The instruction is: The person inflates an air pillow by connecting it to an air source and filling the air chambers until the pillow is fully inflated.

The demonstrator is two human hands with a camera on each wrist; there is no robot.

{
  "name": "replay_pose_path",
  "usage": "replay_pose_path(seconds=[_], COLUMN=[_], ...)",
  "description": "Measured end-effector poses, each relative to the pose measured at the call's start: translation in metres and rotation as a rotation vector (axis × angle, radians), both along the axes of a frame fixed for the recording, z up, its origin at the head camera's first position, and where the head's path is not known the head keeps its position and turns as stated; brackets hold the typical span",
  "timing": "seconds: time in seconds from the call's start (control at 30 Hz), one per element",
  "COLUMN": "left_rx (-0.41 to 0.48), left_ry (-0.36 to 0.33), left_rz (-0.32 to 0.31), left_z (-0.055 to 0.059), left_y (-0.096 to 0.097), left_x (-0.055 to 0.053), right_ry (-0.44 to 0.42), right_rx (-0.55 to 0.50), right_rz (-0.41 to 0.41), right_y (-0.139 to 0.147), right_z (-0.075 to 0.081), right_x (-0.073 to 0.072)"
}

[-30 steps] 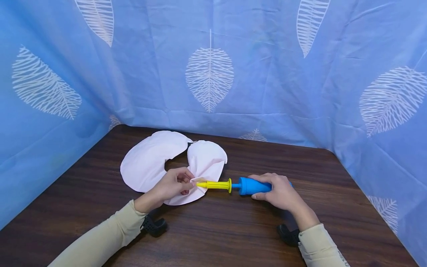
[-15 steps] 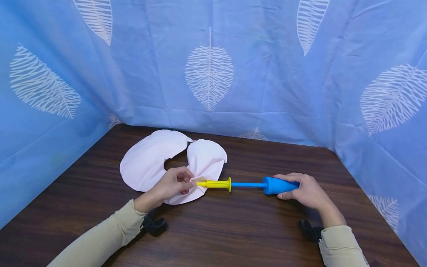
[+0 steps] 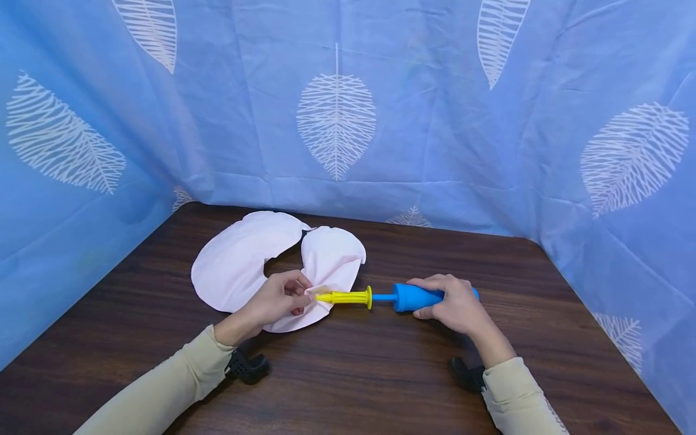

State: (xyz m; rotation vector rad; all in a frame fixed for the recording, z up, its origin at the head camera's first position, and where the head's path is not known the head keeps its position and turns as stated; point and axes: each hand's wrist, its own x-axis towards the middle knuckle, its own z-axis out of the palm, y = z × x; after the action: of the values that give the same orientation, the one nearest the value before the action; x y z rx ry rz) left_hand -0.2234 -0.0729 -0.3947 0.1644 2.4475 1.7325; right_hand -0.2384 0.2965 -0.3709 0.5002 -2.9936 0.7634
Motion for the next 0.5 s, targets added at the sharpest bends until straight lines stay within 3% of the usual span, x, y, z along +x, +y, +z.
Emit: replay_pose_path(seconds=[0.23,0.5], left_rx=[0.02,0.027], left_ry=[0.005,0.039], left_rz=[-0.004,-0.041], left_z=[-0.001,-0.002], left_y=[-0.002,0.0], left_x=[-0.001,-0.002], right_ry=[0.044,0.045], right_rx=[-0.002,0.015], right_rz=[0.062,0.08], right_y=[-0.039,-0.03], right_z=[-0.003,-0.001], right_x=[0.002,0.006])
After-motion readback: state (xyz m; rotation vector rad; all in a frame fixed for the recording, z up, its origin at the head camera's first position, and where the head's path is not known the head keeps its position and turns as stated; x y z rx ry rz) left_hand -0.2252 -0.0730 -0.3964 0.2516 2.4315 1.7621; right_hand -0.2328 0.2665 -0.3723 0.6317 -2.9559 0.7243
